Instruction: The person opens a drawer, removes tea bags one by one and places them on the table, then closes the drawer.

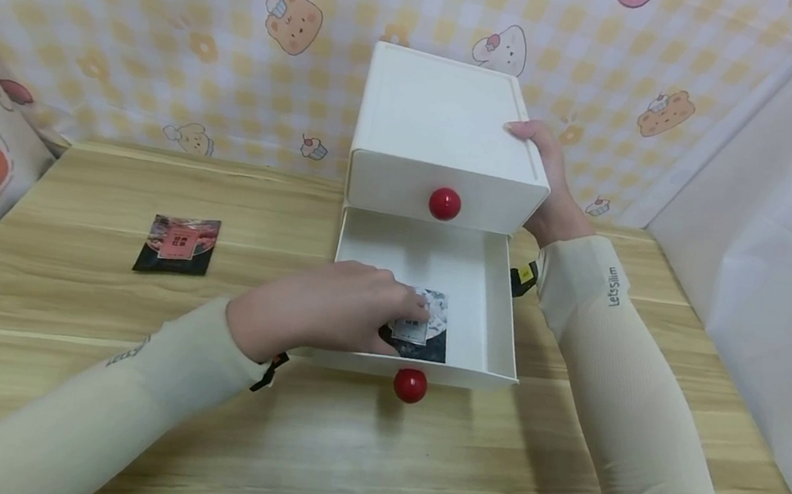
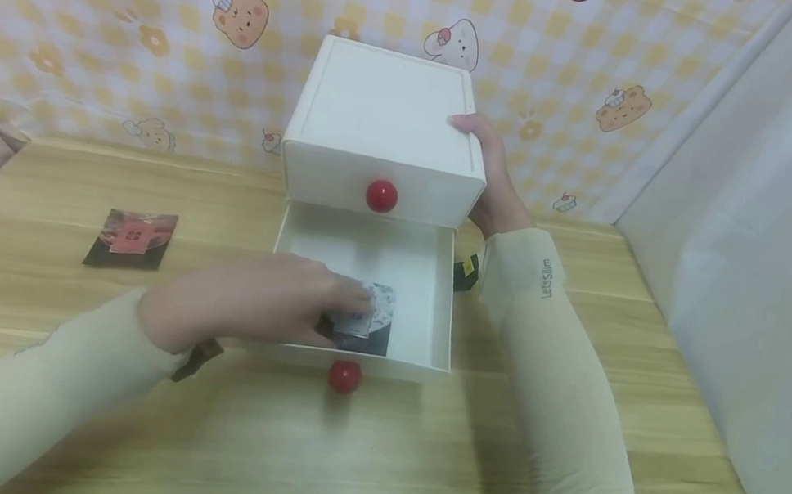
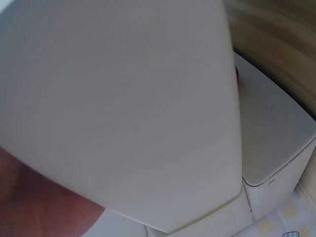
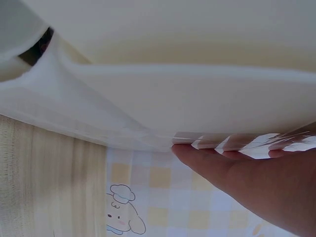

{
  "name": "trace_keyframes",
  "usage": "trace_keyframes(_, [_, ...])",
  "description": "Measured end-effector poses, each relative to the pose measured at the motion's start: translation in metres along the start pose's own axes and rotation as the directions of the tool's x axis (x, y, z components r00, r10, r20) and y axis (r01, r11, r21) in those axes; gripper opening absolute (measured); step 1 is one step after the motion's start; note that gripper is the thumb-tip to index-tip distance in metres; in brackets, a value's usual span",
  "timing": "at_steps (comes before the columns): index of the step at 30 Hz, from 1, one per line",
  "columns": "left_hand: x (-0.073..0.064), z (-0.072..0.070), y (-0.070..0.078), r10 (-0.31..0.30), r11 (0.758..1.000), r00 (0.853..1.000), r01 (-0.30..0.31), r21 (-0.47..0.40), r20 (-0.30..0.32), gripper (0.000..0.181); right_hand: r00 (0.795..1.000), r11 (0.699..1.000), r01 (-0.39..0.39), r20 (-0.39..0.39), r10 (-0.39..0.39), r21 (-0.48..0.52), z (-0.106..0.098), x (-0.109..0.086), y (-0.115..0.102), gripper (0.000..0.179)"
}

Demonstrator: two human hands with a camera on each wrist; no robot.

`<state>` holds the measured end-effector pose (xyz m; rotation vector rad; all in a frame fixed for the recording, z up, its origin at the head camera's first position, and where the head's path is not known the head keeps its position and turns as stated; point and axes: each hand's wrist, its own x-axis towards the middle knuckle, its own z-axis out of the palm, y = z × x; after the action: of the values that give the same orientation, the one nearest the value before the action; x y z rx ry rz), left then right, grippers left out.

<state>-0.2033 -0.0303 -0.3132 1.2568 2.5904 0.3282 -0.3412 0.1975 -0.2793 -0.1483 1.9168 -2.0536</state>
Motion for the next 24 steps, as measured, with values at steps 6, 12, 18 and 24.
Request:
trace_keyframes(6, [0.0030,-0.0001,-0.0019,0.020,0.999,1.000,-0.019,0.035,-0.018,0.039,1.000,1.000,-0.006,-0.009,0.006,-0.008,0.0009,0.0005,-0.0006,0.065])
trace_keyframes(12, [0.0048,0.0024,-0.0030,0.022,0.997,0.999,-0.019,0.070,-0.041,0.042,1.000,1.000,-0.006,-0.022,0.006,-0.018,0.0011,0.0006,-0.0006,0.066])
trace_keyframes(18, [0.0061,0.0044,-0.0049,0.026,0.997,0.999,-0.023,0.076,-0.040,0.034,1.000,1.000,-0.001,-0.022,0.001,-0.017,0.0009,0.0005,-0.0003,0.066])
trace_keyframes(24, [0.0055,0.0046,-0.0042,0.059,0.994,0.993,-0.050,0.094,-0.100,0.021,1.000,1.000,0.004,-0.012,-0.005,-0.018,0.0001,-0.0001,0.0001,0.066])
